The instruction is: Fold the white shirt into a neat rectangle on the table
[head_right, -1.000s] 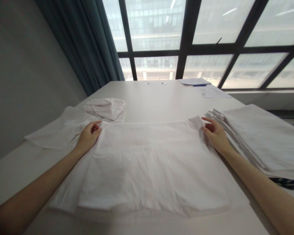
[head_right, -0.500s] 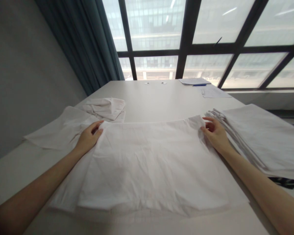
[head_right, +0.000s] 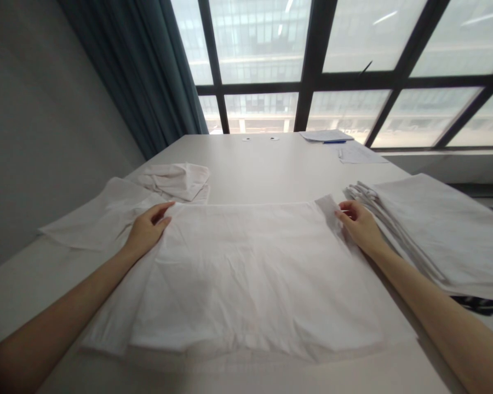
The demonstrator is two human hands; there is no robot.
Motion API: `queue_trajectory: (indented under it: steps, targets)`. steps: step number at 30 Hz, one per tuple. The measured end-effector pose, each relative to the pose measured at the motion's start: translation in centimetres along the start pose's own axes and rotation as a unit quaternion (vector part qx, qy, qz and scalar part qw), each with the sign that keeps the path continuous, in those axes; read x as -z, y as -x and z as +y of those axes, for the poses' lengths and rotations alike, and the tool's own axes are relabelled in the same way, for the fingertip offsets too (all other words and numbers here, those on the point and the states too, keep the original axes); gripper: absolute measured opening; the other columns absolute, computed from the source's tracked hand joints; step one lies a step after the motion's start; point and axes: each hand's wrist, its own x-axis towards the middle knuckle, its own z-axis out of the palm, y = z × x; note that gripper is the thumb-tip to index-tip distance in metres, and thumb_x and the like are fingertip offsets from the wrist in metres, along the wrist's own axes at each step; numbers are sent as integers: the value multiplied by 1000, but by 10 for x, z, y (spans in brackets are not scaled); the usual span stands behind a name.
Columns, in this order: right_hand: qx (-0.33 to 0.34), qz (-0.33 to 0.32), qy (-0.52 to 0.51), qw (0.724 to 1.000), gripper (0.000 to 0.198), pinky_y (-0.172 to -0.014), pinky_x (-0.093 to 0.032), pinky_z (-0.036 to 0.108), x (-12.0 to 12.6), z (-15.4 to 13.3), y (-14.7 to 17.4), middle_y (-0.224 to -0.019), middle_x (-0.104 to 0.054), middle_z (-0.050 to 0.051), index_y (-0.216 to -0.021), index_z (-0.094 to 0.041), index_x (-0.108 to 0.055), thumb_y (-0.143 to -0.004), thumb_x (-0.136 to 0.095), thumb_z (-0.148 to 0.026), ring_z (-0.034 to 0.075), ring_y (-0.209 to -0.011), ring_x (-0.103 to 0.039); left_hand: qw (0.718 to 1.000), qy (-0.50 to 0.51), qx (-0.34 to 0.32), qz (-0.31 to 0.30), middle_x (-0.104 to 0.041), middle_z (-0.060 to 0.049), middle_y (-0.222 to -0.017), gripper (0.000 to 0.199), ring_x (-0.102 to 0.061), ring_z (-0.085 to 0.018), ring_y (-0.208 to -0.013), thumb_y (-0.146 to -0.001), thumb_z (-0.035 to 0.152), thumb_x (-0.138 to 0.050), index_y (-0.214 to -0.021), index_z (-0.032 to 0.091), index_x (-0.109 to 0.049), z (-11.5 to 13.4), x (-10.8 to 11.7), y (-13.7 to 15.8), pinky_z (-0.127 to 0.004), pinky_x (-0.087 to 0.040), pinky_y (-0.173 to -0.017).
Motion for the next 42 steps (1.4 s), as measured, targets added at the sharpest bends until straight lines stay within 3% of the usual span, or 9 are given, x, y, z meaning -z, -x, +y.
queue_trajectory:
  steps: [10, 17, 22, 28, 31, 34, 37, 42]
  targets:
    - [-1, 26, 47, 999, 31, -53, -37, 31, 1, 2, -1, -61, -57, 2, -77, -22, -56, -81, -59, -53, 17, -53, -49, 1000, 13, 24, 16, -72, -5, -106, 44, -66, -23, -95, -71, 26, -57, -113, 21, -69, -1, 1, -1, -40, -52, -93]
    - [13, 53, 40, 998, 25, -57, -45, 30, 1, 15, -3, -73, -65, 6, -86, -21, -58, -77, -64, -43, 18, -63, -58, 999, 20, 43, 27, -72, -7, -101, 44, -67, -24, -90, -70, 27, -58, -111, 19, -70, -3, 0, -3, -40, -54, -89]
    - [44, 40, 61, 996, 34, -60, -52, 34, -3, 22, -4, -83, -66, 5, -105, -23, -56, -76, -61, -40, 21, -67, -62, 999, 20, 41, 19, -71, -7, -107, 43, -67, -24, -97, -71, 25, -58, -113, 21, -69, -3, 0, -2, -41, -52, -94]
    - [125, 26, 123, 984, 39, -77, -54, 44, -6, 18, -2, -111, -62, 15, -110, -20, -57, -76, -58, -39, 29, -94, -62, 1000, -19, 8, 13, -68, -7, -118, 41, -63, -24, -107, -75, 22, -55, -114, 20, -67, -1, 0, 0, -40, -47, -101]
    - [215, -10, 179, 960, 40, -93, -49, 50, -4, 14, 0, -125, -60, 15, -118, -21, -56, -84, -52, -41, 32, -116, -56, 999, -44, -16, 14, -66, -8, -115, 40, -62, -24, -105, -75, 23, -54, -113, 20, -67, -3, 0, -1, -40, -49, -99]
    - [276, -88, 230, 929, 41, -104, -42, 47, -4, 13, 1, -132, -59, 13, -123, -22, -57, -90, -45, -42, 28, -124, -54, 997, -60, -38, 15, -65, -9, -115, 39, -61, -24, -108, -75, 24, -53, -111, 19, -67, -9, -1, -4, -39, -48, -99]
    - [261, -134, 271, 917, 45, -106, -41, 45, -8, 16, 2, -133, -61, 12, -125, -21, -59, -92, -41, -45, 27, -125, -55, 995, -85, -46, 13, -62, -12, -122, 39, -57, -26, -115, -76, 25, -51, -109, 15, -68, -17, -5, -7, -41, -44, -105]
    - [220, -140, 336, 905, 55, -107, -39, 48, -11, 25, 2, -142, -54, 12, -137, -20, -52, -93, -35, -48, 28, -133, -47, 987, -145, -72, -27, -60, -14, -128, 41, -52, -28, -124, -81, 23, -41, -109, 13, -68, -26, -13, -10, -45, -36, -111]
